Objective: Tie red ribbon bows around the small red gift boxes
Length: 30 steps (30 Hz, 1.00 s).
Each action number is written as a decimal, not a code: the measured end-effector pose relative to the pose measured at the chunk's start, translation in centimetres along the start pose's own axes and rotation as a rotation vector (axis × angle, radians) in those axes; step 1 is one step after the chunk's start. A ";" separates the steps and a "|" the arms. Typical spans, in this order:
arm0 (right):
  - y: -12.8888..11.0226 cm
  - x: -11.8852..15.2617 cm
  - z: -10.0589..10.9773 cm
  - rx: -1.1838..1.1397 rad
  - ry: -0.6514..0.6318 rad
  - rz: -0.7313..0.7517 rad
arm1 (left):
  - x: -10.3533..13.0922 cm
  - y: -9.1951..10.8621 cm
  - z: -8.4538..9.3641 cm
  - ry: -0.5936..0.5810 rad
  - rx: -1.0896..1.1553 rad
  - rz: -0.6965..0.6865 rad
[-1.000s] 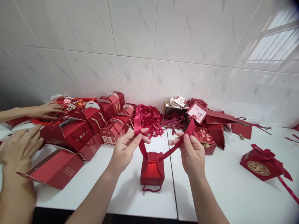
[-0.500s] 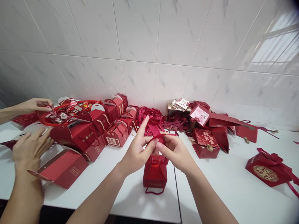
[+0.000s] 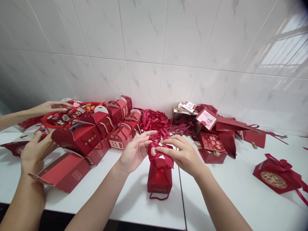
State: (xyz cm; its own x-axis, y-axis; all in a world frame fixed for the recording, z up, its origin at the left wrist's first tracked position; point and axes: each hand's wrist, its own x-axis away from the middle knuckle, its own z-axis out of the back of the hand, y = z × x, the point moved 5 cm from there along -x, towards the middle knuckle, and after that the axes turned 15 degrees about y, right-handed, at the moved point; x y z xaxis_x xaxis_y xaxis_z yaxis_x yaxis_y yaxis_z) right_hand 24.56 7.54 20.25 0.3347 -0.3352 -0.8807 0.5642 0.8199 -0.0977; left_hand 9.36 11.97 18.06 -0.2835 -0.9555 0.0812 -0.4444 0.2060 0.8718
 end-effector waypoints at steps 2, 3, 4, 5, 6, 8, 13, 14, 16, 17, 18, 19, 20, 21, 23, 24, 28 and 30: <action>-0.2 0.0 0.1 0.090 0.033 0.040 | 0.2 -0.2 -0.1 -0.024 -0.052 -0.023; -0.2 0.1 0.2 0.111 0.055 0.046 | 0.3 -0.3 -0.2 -0.029 -0.105 -0.056; -0.2 0.1 0.2 0.116 0.075 0.042 | 0.4 -0.4 -0.3 -0.020 -0.177 -0.110; -0.2 0.2 0.2 0.106 0.093 0.028 | 0.5 -0.4 -0.2 0.009 -0.265 -0.193; -0.1 0.4 0.3 0.086 0.116 0.006 | 0.7 -0.3 -0.1 0.058 -0.367 -0.307; 0.0 1.1 0.7 0.036 0.205 -0.072 | 1.1 0.1 0.5 0.213 -0.576 -0.593; 2.0 8.3 3.2 0.114 0.419 -0.498 | 2.6 -1.4 6.7 0.637 -0.960 -0.892; 2.8 10.9 3.7 0.190 0.399 -0.636 | 2.7 -2.1 8.7 0.694 -1.063 -0.841; 4.7 16.4 4.2 0.331 0.238 -0.950 | 2.9 -3.8 12.6 0.682 -1.273 -0.699; 5.5 19.0 4.1 0.367 0.128 -1.083 | 2.9 -4.7 14.1 0.644 -1.328 -0.632; 6.0 20.8 3.9 0.368 0.046 -1.128 | 3.0 -5.4 15.2 0.611 -1.359 -0.592; 6.3 21.8 3.9 0.406 0.035 -1.127 | 3.0 -5.9 15.7 0.583 -1.373 -0.574; 6.5 22.1 3.9 0.456 0.068 -1.114 | 3.1 -6.3 15.7 0.568 -1.358 -0.570; 6.4 21.7 3.7 0.474 0.119 -1.081 | 3.0 -6.6 15.2 0.558 -1.320 -0.574; 5.7 19.7 2.5 0.399 0.195 -1.031 | 2.6 -7.2 13.2 0.513 -1.179 -0.561; 5.1 18.4 1.4 0.286 0.178 -1.019 | 2.2 -7.7 11.9 0.464 -1.092 -0.536; 2.3 14.4 -4.2 -0.115 -0.075 -1.063 | 0.5 -10.0 7.3 0.234 -0.897 -0.336; 1.8 14.2 -5.7 -0.175 -0.096 -1.157 | 0.1 -10.7 6.6 0.203 -0.925 -0.228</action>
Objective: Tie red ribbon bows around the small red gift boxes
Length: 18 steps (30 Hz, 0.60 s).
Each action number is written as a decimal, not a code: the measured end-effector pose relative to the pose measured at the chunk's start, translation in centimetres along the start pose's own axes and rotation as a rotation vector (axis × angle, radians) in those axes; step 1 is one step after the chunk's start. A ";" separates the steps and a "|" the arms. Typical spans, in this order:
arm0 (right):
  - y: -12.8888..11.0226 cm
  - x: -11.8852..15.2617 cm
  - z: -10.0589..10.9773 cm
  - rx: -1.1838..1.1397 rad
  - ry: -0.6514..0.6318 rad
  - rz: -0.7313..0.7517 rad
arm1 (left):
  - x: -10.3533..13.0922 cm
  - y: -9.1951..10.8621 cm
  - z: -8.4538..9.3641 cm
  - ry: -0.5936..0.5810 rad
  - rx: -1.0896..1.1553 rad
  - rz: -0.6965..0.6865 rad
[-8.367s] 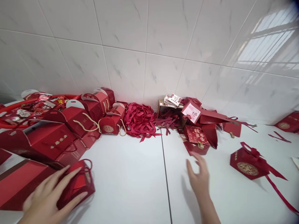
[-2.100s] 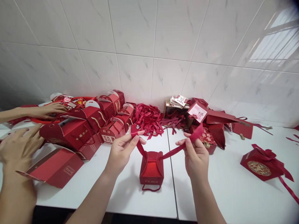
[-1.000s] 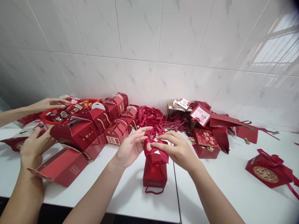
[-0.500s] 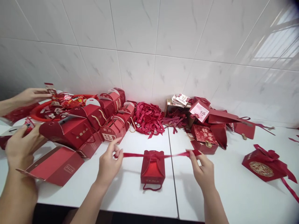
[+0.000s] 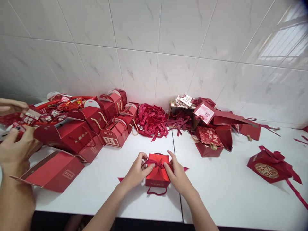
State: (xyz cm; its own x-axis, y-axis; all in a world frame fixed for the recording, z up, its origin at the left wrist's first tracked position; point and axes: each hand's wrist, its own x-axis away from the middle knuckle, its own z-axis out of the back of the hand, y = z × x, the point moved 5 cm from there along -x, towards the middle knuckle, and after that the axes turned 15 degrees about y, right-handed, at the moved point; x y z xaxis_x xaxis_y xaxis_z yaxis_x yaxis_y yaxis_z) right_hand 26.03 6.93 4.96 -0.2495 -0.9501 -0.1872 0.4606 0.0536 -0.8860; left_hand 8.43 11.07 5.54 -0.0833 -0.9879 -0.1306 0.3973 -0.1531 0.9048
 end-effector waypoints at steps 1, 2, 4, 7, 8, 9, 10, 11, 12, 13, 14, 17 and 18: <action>0.2 0.0 -0.1 -0.027 0.021 -0.049 | -0.1 -0.1 0.0 -0.024 -0.031 0.027; 0.5 -0.1 0.1 -0.061 0.051 -0.088 | -0.2 -0.2 0.4 -0.034 -0.066 0.041; 0.8 -0.4 1.2 -0.133 0.069 -0.089 | -0.7 -0.4 1.7 -0.062 -0.149 0.048; -0.1 -0.5 3.2 -0.082 -0.071 0.094 | -1.5 -0.8 3.3 -0.277 -0.263 0.087; -0.5 -0.4 3.7 -0.016 -0.109 0.164 | -1.6 -0.9 3.4 -0.399 -0.277 0.106; -0.8 -0.3 4.1 0.060 -0.118 0.220 | -1.5 -0.8 3.3 -0.544 -0.265 0.124; -1.0 -0.2 4.3 0.129 -0.087 0.255 | -1.2 -0.6 3.1 -0.678 -0.225 0.138; -1.2 -0.2 4.5 0.174 -0.020 0.278 | -0.9 -0.1 2.8 -0.781 -0.163 0.149; -1.5 -0.1 4.6 0.192 0.066 0.296 | -0.5 0.5 2.4 -0.850 -0.091 0.158; -1.7 0.0 4.5 0.189 0.155 0.320 | -0.2 1.2 2.0 -0.870 -0.020 0.160; -2.0 0.2 4.4 0.161 0.237 0.349 | 0.0 2.0 1.6 -0.836 0.039 0.151; -3.0 0.8 3.5 0.005 0.317 0.392 | 0.8 4.1 0.6 -0.614 0.112 0.066; -3.3 0.9 3.0 -0.040 0.285 0.366 | 1.2 4.7 0.4 -0.536 0.098 0.017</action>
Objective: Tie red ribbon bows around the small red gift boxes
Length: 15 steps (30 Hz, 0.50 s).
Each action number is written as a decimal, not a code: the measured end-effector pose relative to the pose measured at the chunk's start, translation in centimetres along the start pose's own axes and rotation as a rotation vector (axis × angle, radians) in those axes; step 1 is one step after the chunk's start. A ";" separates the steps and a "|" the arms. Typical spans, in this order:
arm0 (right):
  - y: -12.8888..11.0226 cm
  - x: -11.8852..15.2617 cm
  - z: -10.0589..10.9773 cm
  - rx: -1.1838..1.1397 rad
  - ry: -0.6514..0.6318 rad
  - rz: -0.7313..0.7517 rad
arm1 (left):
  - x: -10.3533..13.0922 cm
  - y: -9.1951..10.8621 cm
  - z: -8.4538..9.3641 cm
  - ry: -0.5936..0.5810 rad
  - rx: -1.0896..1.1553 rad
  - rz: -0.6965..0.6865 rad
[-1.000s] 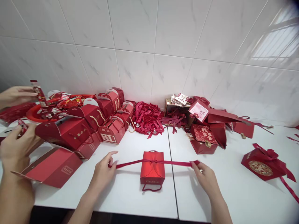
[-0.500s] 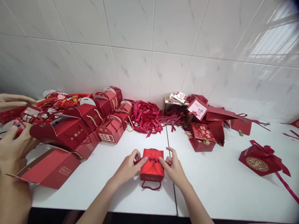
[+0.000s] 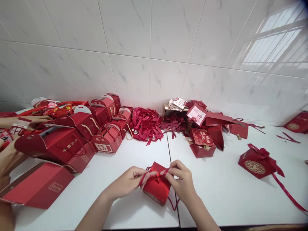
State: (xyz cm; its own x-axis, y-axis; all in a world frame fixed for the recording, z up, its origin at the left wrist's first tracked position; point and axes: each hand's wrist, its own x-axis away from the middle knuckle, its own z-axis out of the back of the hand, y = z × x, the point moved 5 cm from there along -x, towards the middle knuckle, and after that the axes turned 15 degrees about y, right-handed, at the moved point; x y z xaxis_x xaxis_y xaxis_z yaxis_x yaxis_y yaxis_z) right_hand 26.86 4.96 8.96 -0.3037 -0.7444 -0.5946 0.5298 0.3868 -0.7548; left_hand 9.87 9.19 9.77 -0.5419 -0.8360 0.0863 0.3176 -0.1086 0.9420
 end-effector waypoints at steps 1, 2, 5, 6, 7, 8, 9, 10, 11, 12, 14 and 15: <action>-0.2 0.2 -0.4 -0.036 -0.038 -0.049 | 0.2 0.4 -0.4 0.083 -0.053 -0.051; -0.4 0.4 -0.8 -0.059 -0.077 -0.105 | 0.4 0.6 -0.7 0.170 -0.135 -0.102; -0.7 0.9 -1.5 -0.083 -0.132 -0.250 | 1.0 0.8 -1.4 0.402 -0.497 -0.263; -0.7 1.0 -1.6 -0.087 -0.129 -0.284 | 1.1 0.8 -1.7 0.446 -0.609 -0.318; -0.8 1.1 -1.7 -0.089 -0.129 -0.312 | 1.2 0.8 -1.9 0.476 -0.699 -0.371; -0.8 1.2 -1.8 -0.091 -0.130 -0.335 | 1.2 0.9 -2.2 0.499 -0.766 -0.423; -0.8 1.3 -1.9 -0.094 -0.136 -0.354 | 1.2 1.0 -2.4 0.517 -0.809 -0.471; -0.8 1.4 -1.9 -0.098 -0.146 -0.368 | 1.3 1.1 -2.5 0.532 -0.831 -0.512; -0.9 1.4 -1.9 -0.102 -0.156 -0.380 | 1.3 1.3 -2.7 0.549 -0.837 -0.547; -1.0 1.4 -1.9 -0.104 -0.167 -0.390 | 1.3 1.5 -2.7 0.565 -0.830 -0.577; -1.3 1.2 -1.7 -0.104 -0.171 -0.404 | 1.4 1.9 -2.7 0.593 -0.801 -0.624; -1.5 1.1 -1.6 -0.099 -0.165 -0.407 | 1.4 2.0 -2.7 0.605 -0.786 -0.644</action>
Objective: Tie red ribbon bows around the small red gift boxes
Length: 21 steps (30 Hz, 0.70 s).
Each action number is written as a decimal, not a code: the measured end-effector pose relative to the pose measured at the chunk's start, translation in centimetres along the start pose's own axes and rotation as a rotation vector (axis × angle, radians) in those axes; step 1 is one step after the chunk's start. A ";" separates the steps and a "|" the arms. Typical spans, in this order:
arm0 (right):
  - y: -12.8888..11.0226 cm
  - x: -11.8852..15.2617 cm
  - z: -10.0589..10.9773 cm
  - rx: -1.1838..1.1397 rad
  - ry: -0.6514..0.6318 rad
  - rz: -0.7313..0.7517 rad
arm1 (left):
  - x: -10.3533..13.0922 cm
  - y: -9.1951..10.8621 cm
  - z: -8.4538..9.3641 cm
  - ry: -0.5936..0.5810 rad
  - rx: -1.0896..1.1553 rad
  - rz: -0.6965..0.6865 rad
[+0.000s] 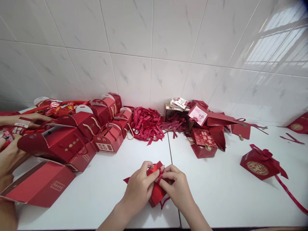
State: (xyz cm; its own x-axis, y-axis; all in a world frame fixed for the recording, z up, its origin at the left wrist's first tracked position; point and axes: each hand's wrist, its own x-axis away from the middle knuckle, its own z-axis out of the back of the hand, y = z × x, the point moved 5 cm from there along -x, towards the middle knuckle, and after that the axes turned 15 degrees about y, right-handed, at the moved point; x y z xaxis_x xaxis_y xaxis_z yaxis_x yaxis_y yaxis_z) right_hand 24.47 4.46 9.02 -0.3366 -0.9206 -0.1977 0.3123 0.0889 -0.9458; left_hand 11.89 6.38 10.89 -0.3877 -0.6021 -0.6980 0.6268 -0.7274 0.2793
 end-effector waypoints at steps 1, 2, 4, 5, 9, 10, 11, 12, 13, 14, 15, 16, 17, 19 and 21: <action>-0.2 -0.1 0.1 0.004 0.011 -0.003 | -0.1 0.0 0.1 0.020 0.014 -0.010; -0.5 -0.1 0.3 0.007 0.023 -0.004 | -0.2 0.0 0.2 0.038 0.030 -0.023; -0.8 -0.3 0.5 0.018 0.041 -0.013 | -0.4 0.1 0.3 0.056 0.072 -0.074; -0.8 -0.4 0.6 0.028 0.038 -0.019 | -0.4 0.1 0.4 0.052 0.096 -0.109; -0.3 -0.6 0.9 0.067 -0.042 -0.059 | -0.4 -0.3 0.1 -0.076 0.214 -0.189; -0.2 -0.6 1.0 0.064 -0.074 -0.069 | -0.4 -0.6 -0.1 -0.112 0.258 -0.177; 0.0 -0.6 1.0 0.056 -0.107 -0.078 | -0.4 -0.8 -0.3 -0.142 0.311 -0.155; 0.1 -0.7 1.1 0.047 -0.139 -0.084 | -0.3 -1.0 -0.5 -0.162 0.370 -0.125; 0.2 -0.7 1.1 0.038 -0.167 -0.086 | -0.3 -1.2 -0.8 -0.173 0.431 -0.089; 0.2 -0.7 1.1 0.034 -0.188 -0.084 | -0.3 -1.4 -1.0 -0.174 0.485 -0.048; 0.2 -0.8 1.1 0.033 -0.203 -0.081 | -0.2 -1.5 -1.3 -0.167 0.531 -0.005; 0.2 -0.8 1.1 0.032 -0.212 -0.077 | -0.2 -1.6 -1.5 -0.153 0.565 0.035; 0.2 -0.8 1.0 0.033 -0.217 -0.071 | -0.2 -1.7 -1.7 -0.134 0.589 0.071; 0.1 -0.9 1.0 0.039 -0.226 -0.058 | -0.1 -1.6 -1.8 -0.088 0.616 0.122; 0.1 -0.9 1.1 0.056 -0.238 -0.050 | 0.0 -1.5 -1.6 -0.048 0.620 0.142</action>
State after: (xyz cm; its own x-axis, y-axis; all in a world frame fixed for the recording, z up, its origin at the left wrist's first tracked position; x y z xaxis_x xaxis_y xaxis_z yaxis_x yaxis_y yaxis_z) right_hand 25.82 4.89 9.36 -0.1369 -0.9875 -0.0782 0.3518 0.0254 -0.9357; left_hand 12.01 8.05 9.45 -0.3682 -0.7105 -0.5997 0.1719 -0.6859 0.7071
